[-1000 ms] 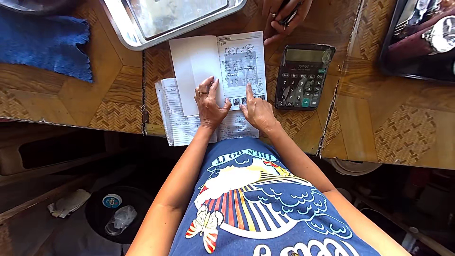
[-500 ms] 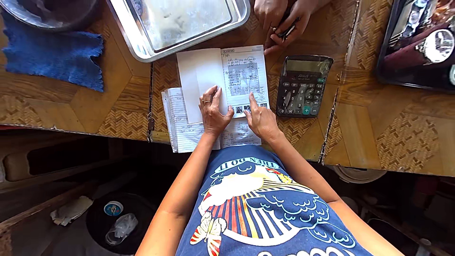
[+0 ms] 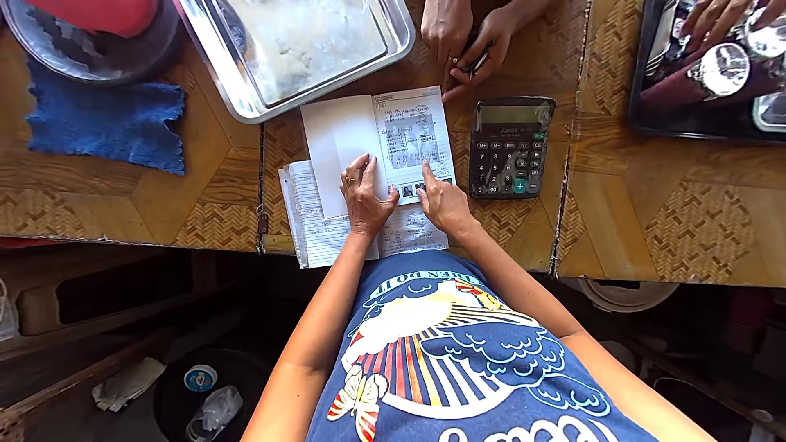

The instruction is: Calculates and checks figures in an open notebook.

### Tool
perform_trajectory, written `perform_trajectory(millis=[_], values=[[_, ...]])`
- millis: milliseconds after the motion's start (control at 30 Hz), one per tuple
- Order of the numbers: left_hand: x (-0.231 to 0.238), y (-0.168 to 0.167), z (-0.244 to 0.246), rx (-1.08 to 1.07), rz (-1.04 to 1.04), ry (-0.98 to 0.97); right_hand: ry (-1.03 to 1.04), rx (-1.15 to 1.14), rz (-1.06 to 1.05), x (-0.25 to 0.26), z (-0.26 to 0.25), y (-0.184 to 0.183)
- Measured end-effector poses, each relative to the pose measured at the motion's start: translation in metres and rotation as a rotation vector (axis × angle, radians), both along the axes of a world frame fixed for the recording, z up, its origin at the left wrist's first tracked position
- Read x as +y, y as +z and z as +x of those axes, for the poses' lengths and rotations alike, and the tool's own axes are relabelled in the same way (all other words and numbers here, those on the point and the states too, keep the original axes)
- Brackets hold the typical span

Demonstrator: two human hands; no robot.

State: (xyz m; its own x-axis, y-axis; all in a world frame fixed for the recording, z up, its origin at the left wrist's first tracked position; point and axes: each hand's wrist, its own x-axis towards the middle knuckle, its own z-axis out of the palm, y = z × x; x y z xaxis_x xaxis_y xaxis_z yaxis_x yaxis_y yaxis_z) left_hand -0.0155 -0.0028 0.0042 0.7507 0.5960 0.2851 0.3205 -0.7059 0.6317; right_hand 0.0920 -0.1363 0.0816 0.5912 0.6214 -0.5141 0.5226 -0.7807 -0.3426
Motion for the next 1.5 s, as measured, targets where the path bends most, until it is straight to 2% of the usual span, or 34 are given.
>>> perform_trajectory(millis=[133, 333, 600, 833, 967, 1200, 1333, 1500], values=[[0.000, -0.001, 0.001, 0.004, 0.003, 0.006, -0.055, -0.057, 0.188, -0.012, -0.006, -0.020], [0.002, 0.001, 0.003, 0.012, -0.004, -0.002, -0.108, 0.053, 0.108, -0.006, 0.004, -0.006], [0.003, -0.001, 0.003, 0.018, -0.005, -0.005, -0.070, 0.032, -0.025, 0.001, 0.006, 0.007], [0.002, 0.001, 0.002, 0.027, -0.015, -0.006, -0.071, 0.014, -0.008, -0.002, 0.005, 0.005], [0.002, 0.001, 0.002, 0.025, -0.017, -0.010, -0.111, 0.092, -0.003, 0.002, 0.014, 0.007], [0.003, 0.000, 0.002, 0.014, 0.004, -0.009, -0.045, -0.058, -0.150, 0.035, 0.045, 0.021], [0.002, 0.002, 0.002, 0.018, -0.001, -0.012, 0.003, -0.074, -0.161, 0.044, 0.052, 0.020], [0.001, 0.000, 0.002, 0.019, -0.004, -0.008, -0.007, -0.045, -0.121, 0.018, 0.038, 0.030]])
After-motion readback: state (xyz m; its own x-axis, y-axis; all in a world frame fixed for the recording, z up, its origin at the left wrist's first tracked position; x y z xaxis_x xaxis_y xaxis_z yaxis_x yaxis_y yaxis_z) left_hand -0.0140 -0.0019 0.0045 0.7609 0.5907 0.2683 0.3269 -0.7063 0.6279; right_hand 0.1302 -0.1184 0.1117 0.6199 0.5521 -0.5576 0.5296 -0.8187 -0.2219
